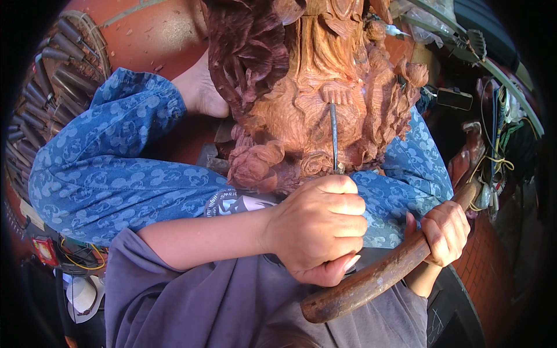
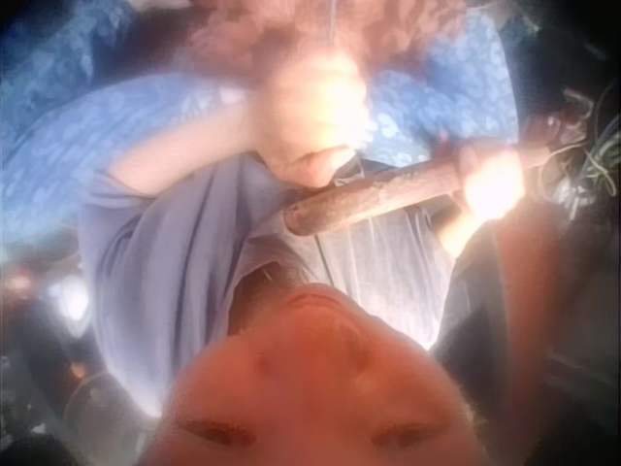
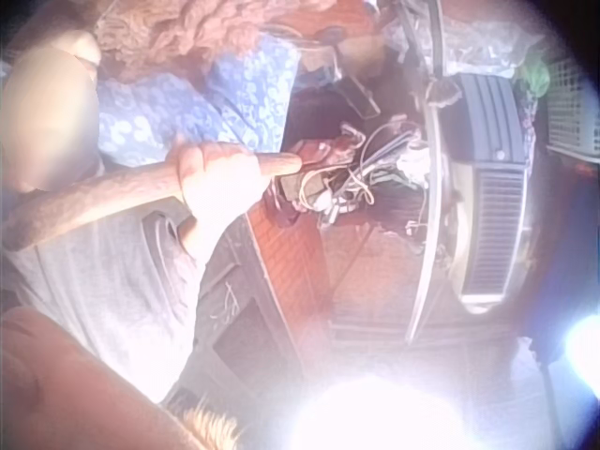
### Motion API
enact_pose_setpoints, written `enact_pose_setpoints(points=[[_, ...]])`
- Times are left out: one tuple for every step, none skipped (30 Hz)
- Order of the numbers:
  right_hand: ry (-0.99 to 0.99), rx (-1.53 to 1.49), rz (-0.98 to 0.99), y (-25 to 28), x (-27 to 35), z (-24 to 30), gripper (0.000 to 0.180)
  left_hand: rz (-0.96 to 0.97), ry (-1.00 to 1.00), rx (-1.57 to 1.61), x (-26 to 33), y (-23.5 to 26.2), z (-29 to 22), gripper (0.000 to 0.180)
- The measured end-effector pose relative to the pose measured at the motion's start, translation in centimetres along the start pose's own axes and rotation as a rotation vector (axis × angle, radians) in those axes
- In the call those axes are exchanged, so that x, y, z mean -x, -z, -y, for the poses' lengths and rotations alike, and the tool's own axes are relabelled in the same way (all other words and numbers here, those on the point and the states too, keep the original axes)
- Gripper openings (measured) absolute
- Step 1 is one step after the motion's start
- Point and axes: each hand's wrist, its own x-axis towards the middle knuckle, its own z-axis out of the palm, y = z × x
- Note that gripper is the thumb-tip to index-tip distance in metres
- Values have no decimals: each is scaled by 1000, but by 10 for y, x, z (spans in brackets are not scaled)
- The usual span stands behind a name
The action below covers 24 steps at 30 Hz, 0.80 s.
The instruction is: The person carves a large wooden sculpture using a chisel and mallet. They repeatedly strike the chisel to shape intricate details on the wood while sitting cross-legged on the floor.
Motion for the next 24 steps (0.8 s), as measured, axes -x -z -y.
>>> enact_pose_setpoints(points=[[1, -1, 1, 0, 0, 0, 33, 9, 2, -1, 0, 1, 0, 20], [1, -2, 3, 0, 0, 0, 33, 18, 4, -2, 0, 1, 0, 20], [2, -2, 4, 0, 1, 0, 33, 23, -1, -4, 0, 2, 0, 19], [2, -3, 6, 0, 1, 0, 32, 28, -6, -5, -1, 3, 0, 19], [3, 4, 8, 0, 2, 0, 33, 33, -11, -6, -1, 3, 1, 18], [4, 11, 12, 1, 1, 0, 33, 25, -20, -16, 0, 2, 2, 18], [5, 18, 16, 2, 2, 1, 33, 16, -29, -25, 2, 0, 4, 17], [15, 34, 21, 4, 2, 2, 34, 8, -39, -34, 2, -2, 5, 17], [26, 47, 24, 6, 4, 2, 34, 11, -41, -42, 3, -2, 5, 16], [37, 61, 27, 7, 5, 3, 35, 14, -43, -48, 3, -2, 5, 16], [46, 73, 22, 8, 6, 3, 35, 18, -46, -55, 3, -2, 6, 15], [56, 86, 19, 10, 7, 3, 36, 6, -39, -50, 3, -3, 5, 15], [65, 100, 14, 11, 8, 3, 36, -5, -33, -46, 2, -3, 4, 15], [76, 108, 34, 15, 9, 3, 37, -16, -26, -42, 2, -3, 3, 14], [94, 110, 20, 16, 12, 2, 36, -8, -25, -43, 1, -2, 2, 14], [113, 111, 5, 18, 15, -1, 36, 1, -24, -44, -1, -1, 1, 14], [132, 112, -10, 18, 17, -2, 36, 9, -23, -46, -2, 0, 1, 14], [120, 140, -24, 19, 17, 0, 34, 17, -20, -46, -2, 1, 1, 14], [93, 174, -17, 19, 18, 1, 33, 25, -17, -48, -2, 1, 0, 14], [66, 208, -9, 20, 19, 3, 32, 33, -13, -49, -2, 1, 0, 14], [40, 239, -5, 20, 20, 3, 31, 26, -16, -48, -3, 1, 1, 13], [64, 214, -25, 21, 22, 3, 30, 20, -19, -47, -3, 0, 1, 13], [87, 189, -45, 21, 25, 1, 30, 13, -21, -45, -4, 0, 1, 13], [110, 163, -67, 22, 29, -1, 29, 18, -19, -50, -4, 1, 1, 12]])
